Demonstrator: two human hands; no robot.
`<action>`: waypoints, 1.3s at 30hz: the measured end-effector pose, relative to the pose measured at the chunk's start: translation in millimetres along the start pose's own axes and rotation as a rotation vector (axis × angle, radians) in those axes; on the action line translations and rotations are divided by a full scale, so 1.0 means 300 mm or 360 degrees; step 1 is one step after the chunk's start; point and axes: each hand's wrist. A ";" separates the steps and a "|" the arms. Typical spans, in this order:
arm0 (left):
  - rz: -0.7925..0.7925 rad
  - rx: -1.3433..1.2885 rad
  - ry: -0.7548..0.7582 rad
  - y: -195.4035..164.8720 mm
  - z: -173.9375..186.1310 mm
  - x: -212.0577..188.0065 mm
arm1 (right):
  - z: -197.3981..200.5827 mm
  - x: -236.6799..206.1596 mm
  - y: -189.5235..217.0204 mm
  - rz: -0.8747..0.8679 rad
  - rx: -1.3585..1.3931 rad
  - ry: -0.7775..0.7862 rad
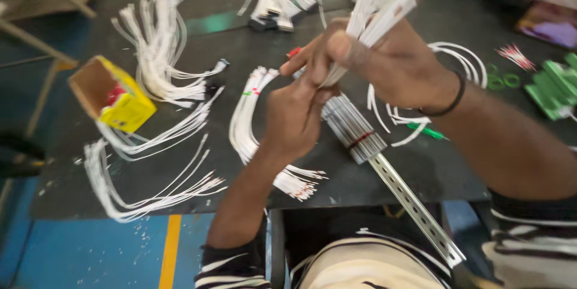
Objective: The person inserts white insulated wires one at a time into the openings of a gray terminal block connector mounted on a metal DIN rail, pressing each wire into place. They gather the loose wires, bundle them with a green rubber band, and continue inserting more wires into the connector.
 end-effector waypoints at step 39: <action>0.0517 -0.0910 0.0088 0.465 -0.349 -0.371 | 0.416 -0.698 -0.594 -0.0943 -0.1650 -0.1537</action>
Point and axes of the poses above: each hand's wrist, its own x-axis towards the middle knuckle, its own z-axis out of the back of the hand, y = z × x, and after that the axes turned 8 degrees about -z, right-handed
